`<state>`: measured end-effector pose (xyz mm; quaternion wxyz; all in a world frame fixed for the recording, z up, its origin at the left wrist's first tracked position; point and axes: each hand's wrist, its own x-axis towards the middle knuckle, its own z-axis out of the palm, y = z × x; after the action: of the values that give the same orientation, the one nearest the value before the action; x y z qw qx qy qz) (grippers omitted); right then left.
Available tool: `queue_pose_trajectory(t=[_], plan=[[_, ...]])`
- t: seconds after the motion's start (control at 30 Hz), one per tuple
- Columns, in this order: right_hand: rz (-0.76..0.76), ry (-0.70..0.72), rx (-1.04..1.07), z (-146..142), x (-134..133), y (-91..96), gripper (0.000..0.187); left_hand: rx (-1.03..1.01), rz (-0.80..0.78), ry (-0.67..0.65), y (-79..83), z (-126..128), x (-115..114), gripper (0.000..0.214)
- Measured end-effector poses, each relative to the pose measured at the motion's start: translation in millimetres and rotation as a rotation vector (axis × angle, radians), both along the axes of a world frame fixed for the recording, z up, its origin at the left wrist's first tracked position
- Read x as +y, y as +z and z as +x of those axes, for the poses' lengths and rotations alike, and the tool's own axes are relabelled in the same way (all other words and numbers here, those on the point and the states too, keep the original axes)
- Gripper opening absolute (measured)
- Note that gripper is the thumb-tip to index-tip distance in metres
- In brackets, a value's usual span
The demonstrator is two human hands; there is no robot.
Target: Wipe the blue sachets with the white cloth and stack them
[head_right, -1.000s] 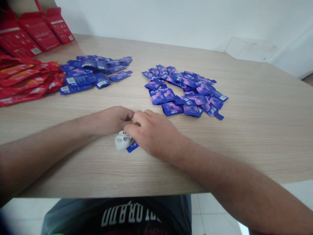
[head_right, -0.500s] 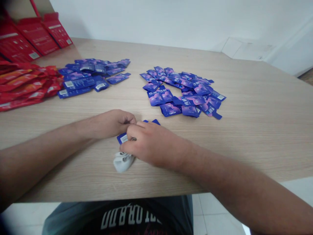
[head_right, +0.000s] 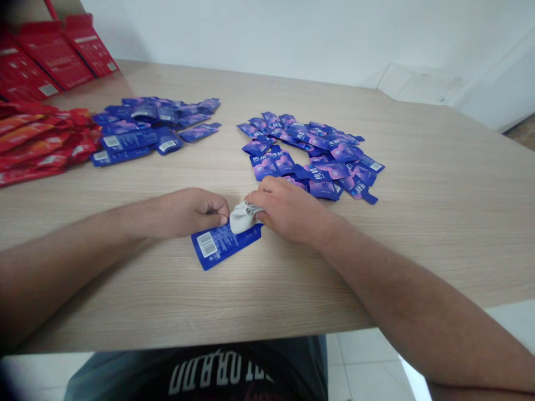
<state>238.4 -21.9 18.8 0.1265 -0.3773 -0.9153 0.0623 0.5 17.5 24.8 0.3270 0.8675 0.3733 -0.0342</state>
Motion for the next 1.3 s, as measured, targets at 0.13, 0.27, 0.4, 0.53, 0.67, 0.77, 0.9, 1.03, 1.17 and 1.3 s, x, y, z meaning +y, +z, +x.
queue_pose_trajectory(t=[0.13, 0.27, 0.4, 0.53, 0.67, 0.77, 0.9, 1.03, 1.17, 1.3], plan=[[-0.020, 0.037, -0.019, 2, 3, -2.8, 0.020, 0.010, 0.006, -0.007, -0.3, 0, 0, 0.020], [0.003, -0.035, -0.017, 3, 3, -2.4, 0.021, 0.011, 0.018, -0.010, -0.4, -1, 1, 0.021], [-0.096, 0.133, -0.057, 0, -6, 5.5, 0.018, 0.015, 0.009, -0.016, 0.9, -1, 0, 0.019], [-0.147, 0.152, -0.088, 12, -3, 11.6, 0.022, 0.013, 0.003, 0.003, 0.5, -2, 1, 0.021], [0.059, 0.027, 0.045, 26, 8, 16.0, 0.021, -0.002, 0.088, 0.093, 2.6, -7, 6, 0.025], [0.244, -0.095, 0.188, 28, 8, 21.6, 0.020, -0.037, 0.354, 0.188, 12.5, -15, 6, 0.026], [0.375, -0.206, 0.304, 27, 6, 24.5, 0.020, 0.017, 0.793, 0.057, 27.0, -17, -14, 0.025], [0.403, -0.189, 0.345, 27, 10, 19.6, 0.020, 0.143, 0.897, -0.345, 22.1, -4, -41, 0.026], [0.375, -0.154, 0.309, 26, 13, 15.4, 0.021, 0.112, 0.790, -0.429, 10.2, 5, -46, 0.025], [0.354, -0.137, 0.289, 25, 13, 13.3, 0.024, 0.171, 0.708, -0.139, 11.2, -2, -30, 0.035]])
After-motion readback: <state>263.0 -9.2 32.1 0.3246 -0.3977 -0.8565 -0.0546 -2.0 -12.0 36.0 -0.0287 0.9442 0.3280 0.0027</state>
